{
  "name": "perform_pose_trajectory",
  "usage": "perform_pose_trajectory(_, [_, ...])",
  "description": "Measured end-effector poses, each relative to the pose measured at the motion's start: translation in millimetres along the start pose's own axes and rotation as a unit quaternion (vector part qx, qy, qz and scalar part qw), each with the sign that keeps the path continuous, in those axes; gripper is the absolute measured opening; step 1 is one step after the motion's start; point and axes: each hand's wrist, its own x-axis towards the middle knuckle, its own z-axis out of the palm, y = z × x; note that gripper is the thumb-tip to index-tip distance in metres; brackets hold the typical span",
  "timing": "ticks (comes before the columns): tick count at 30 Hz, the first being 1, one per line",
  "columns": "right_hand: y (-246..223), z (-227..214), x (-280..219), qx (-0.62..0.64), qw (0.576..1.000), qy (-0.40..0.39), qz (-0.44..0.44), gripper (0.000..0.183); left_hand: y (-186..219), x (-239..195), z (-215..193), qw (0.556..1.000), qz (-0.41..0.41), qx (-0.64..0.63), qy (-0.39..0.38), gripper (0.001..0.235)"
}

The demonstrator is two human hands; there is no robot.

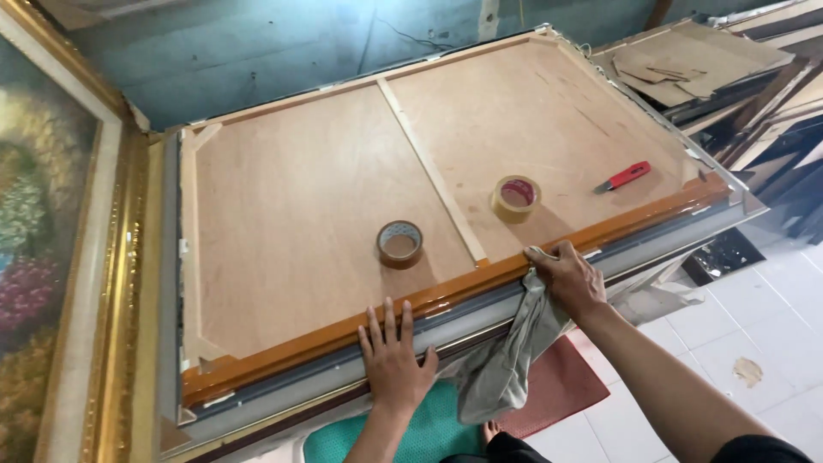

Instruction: The person assembles a wooden picture frame by wiping the mitered corners with a cloth, applying clear adhesive tape along the edges, and using a utility knife to trim excess tape. The person works on the back of the frame, which is placed on a workbench.

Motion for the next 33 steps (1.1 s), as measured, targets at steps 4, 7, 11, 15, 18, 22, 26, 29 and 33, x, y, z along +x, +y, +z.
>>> perform_pose_trajectory(4, [47,3,13,0.003,0.999,0.039,0.026,0.033,54,13,17,1.0,-0.004,0.01,0.013,0.092])
perform_pose_trajectory(7, [46,20,11,0.079,0.99,0.119,0.005,0.023,78,20,23,0.998,-0.044,0.02,0.026,0.094])
perform_pose_trajectory(11, [-28,-18,-12,0.224,0.974,0.026,0.035,0.027,90,23,34,0.994,-0.082,0.067,0.007,0.098])
perform_pose_trajectory(15, [-54,-44,-14,0.222,0.961,-0.159,0.037,0.047,94,22,39,0.992,-0.099,0.073,-0.004,0.101])
perform_pose_trajectory(18, [19,6,11,0.047,0.986,0.007,-0.159,0.03,93,22,39,0.994,-0.088,0.058,-0.005,0.097])
perform_pose_trajectory(22, [71,-19,32,0.011,0.999,-0.041,0.004,0.033,97,25,32,0.995,-0.083,0.037,0.029,0.092])
perform_pose_trajectory(26, [94,-9,44,0.041,0.998,0.045,-0.007,0.03,103,29,34,0.993,-0.1,0.036,0.055,0.09])
perform_pose_trajectory(29, [35,-24,29,0.061,0.997,-0.032,0.015,0.033,103,29,36,0.993,-0.102,0.034,0.054,0.089])
perform_pose_trajectory(33, [-34,-7,9,0.062,0.99,-0.121,-0.044,0.033,106,31,39,0.992,-0.108,0.004,0.068,0.085])
